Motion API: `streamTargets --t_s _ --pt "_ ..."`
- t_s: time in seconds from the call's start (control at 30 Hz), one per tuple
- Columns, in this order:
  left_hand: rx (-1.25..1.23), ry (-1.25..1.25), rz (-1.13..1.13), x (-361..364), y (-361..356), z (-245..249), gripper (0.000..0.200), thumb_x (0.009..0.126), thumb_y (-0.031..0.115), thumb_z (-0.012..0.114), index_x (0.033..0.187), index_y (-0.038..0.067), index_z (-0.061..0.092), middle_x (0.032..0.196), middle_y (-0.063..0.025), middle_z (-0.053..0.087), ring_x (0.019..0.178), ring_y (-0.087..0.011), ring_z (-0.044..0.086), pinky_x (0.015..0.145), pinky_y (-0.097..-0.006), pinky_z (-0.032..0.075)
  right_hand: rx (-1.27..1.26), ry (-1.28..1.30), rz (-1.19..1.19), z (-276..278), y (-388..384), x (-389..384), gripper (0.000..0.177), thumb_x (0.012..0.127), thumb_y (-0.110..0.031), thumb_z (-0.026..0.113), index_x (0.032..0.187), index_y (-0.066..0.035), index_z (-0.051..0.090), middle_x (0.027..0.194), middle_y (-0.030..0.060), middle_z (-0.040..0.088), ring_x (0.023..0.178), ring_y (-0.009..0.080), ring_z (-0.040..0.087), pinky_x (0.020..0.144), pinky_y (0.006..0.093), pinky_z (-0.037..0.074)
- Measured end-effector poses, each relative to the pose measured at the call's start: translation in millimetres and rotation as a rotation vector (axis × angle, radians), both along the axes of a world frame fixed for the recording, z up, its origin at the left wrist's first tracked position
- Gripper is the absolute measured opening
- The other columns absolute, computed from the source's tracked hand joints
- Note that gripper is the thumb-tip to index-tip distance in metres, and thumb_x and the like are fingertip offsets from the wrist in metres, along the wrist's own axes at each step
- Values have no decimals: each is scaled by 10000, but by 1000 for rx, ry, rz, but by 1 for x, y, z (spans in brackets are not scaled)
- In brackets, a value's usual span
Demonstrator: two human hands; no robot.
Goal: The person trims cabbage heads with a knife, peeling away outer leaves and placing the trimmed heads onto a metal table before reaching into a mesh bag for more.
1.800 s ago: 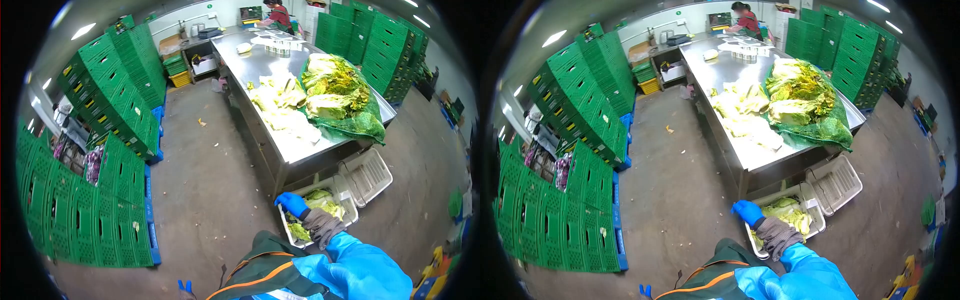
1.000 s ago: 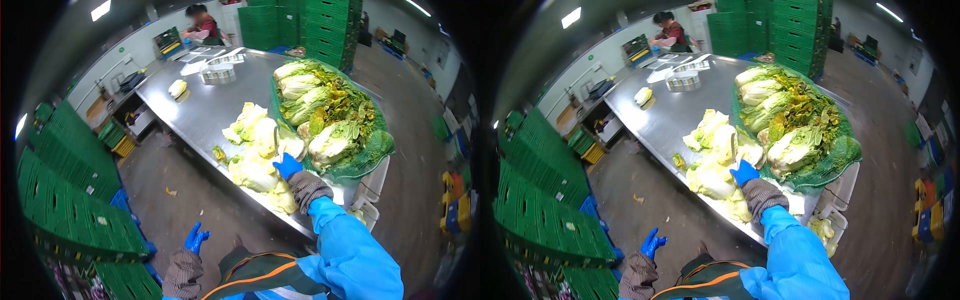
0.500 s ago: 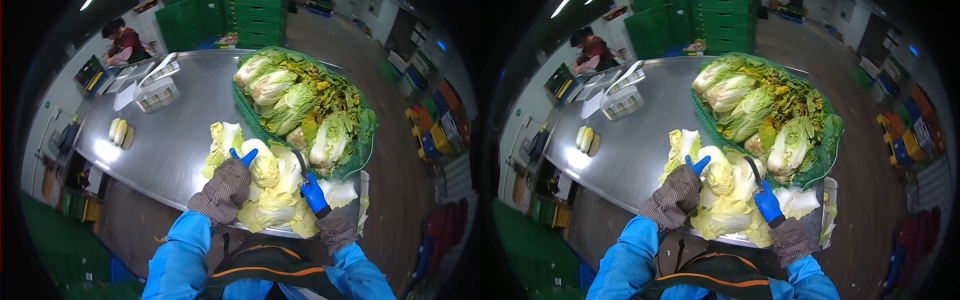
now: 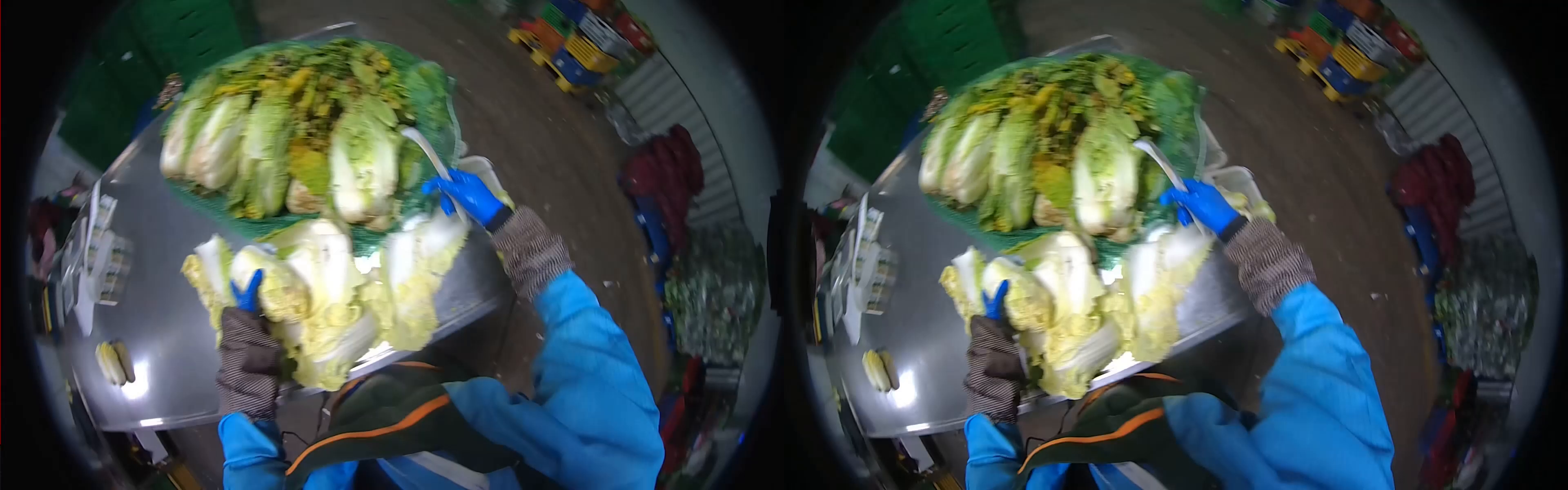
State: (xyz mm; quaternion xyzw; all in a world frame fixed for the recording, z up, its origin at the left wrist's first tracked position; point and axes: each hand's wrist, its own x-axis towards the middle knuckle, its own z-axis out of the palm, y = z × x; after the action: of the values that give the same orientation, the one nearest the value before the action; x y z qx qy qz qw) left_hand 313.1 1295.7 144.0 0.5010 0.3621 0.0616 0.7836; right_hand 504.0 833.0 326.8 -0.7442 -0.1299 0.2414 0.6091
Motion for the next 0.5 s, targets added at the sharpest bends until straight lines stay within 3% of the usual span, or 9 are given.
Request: streamTargets --t_s 0.1,0.23,0.3,0.37,0.43,0.5 --pt "-16 56 3 3 -36 76 793 772 160 744 1408 144 270 1266 -169 487 1081 -340 558 854 -480 529 -186 -28 -75 -21 -56 61 248 926 -248 555 940 -19 651 641 30 564 550 99 546 511 241 454" --pt "152 101 86 9 -50 80 761 792 162 722 1411 150 281 1271 -160 493 1081 -335 560 859 -467 526 -28 47 -296 -40 -138 98 253 929 -227 536 910 -3 652 639 40 568 556 108 553 518 249 463" --pt "222 102 8 10 -35 66 779 785 170 731 1414 142 272 1275 -159 489 1078 -325 560 858 -453 526 41 30 -352 -57 -167 103 250 924 -214 534 909 9 646 647 48 577 564 111 558 529 250 467" --pt "245 95 -51 11 -19 46 786 780 179 738 1412 131 273 1271 -158 490 1075 -317 561 855 -443 527 11 -114 -186 -44 -162 73 273 937 -222 512 952 25 628 669 55 594 574 110 560 545 246 466" --pt "220 126 18 11 -26 54 764 767 183 750 1390 125 312 1240 -155 508 1068 -310 563 847 -439 529 227 70 -72 -32 -135 21 335 967 -278 468 949 13 635 655 35 602 569 108 573 549 232 463" --pt "175 124 46 8 -25 55 749 754 186 761 1371 124 340 1209 -156 525 1049 -311 572 838 -442 532 233 199 59 -19 -98 -29 394 977 -316 435 1037 23 625 644 39 595 548 108 556 540 231 447"
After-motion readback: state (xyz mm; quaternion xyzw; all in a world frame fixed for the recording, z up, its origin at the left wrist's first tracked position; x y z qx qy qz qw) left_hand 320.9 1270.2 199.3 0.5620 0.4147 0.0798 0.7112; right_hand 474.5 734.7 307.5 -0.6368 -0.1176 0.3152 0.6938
